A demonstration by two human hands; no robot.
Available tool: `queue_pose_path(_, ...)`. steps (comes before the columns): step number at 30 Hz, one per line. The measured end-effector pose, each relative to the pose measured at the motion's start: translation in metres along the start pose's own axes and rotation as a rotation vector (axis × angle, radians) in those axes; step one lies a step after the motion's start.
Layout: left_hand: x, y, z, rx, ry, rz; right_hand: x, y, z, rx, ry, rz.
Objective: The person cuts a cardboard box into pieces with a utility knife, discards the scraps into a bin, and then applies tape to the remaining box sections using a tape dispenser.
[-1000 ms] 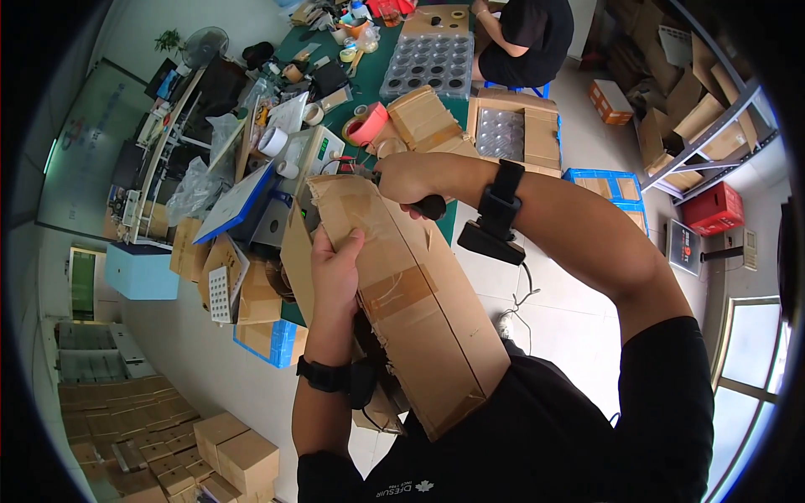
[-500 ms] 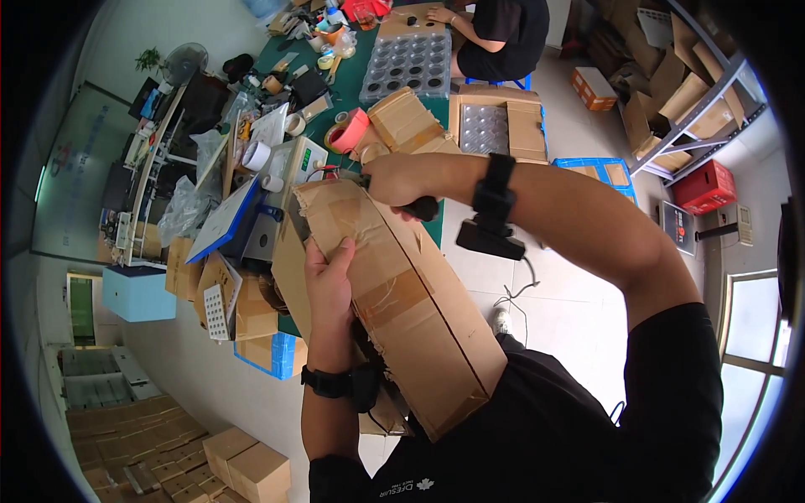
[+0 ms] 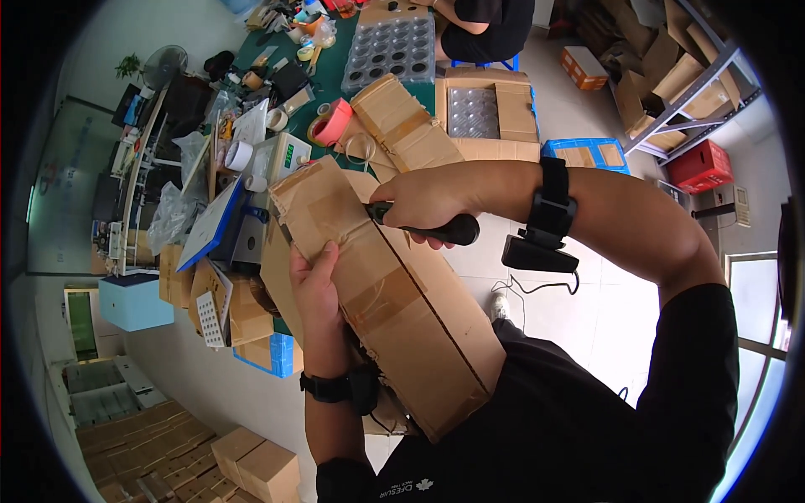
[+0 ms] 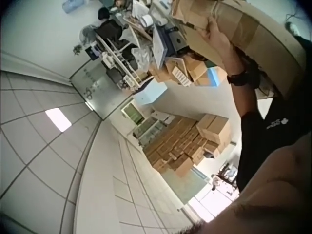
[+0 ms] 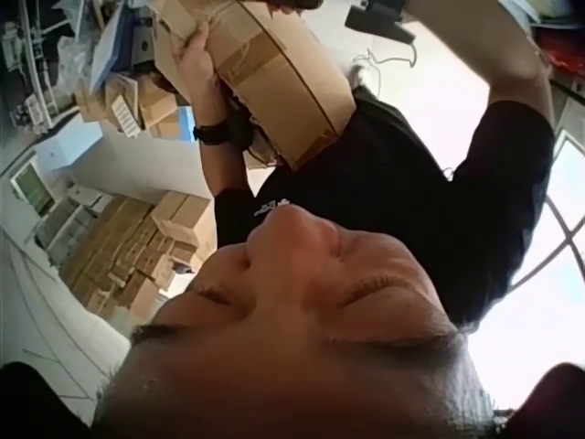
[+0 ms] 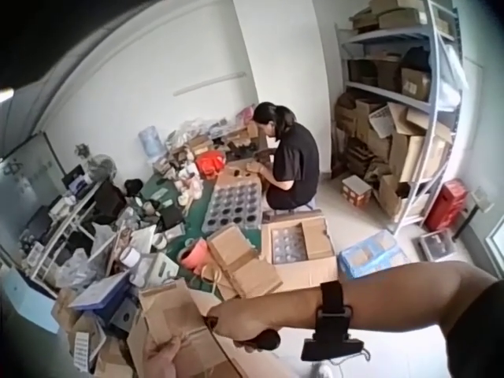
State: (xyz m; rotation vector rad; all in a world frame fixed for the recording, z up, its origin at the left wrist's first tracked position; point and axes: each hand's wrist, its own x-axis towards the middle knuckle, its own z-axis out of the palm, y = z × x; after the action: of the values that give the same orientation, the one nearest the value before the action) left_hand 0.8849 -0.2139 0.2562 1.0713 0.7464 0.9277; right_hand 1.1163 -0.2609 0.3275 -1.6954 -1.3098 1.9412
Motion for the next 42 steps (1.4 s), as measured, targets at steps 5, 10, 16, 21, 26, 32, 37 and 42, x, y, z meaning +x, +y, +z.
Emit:
queue_pose_path(5,0.008,-0.003,-0.017,0.084,0.017,0.001,-0.037,0.013,0.021,0.024,-0.003,-0.021)
queue_pose_path(10,0.009,-0.001,-0.016,0.104,0.057,0.019,-0.049,0.021,0.034,-0.046,-0.025,0.010)
queue_pose_path(16,0.015,0.003,-0.011,0.196,0.026,0.064,-0.020,0.033,0.052,-0.149,0.034,-0.045)
queue_pose_path(21,0.018,0.002,-0.017,0.206,0.022,0.106,-0.093,0.037,0.094,-0.248,-0.157,0.046)
queue_pose_path(26,0.007,0.015,0.002,0.248,0.083,0.012,-0.112,0.045,0.098,-0.169,-0.110,0.097)
queue_pose_path(32,-0.046,0.012,0.015,0.361,0.077,-0.059,-0.113,0.063,0.104,-0.091,-0.177,0.061)
queue_pose_path(37,-0.051,0.017,0.008,0.426,0.045,0.008,-0.146,0.066,0.124,-0.322,-0.355,0.111)
queue_pose_path(42,-0.046,0.042,0.021,0.417,0.123,-0.053,-0.150,0.081,0.138,-0.277,-0.327,0.145)
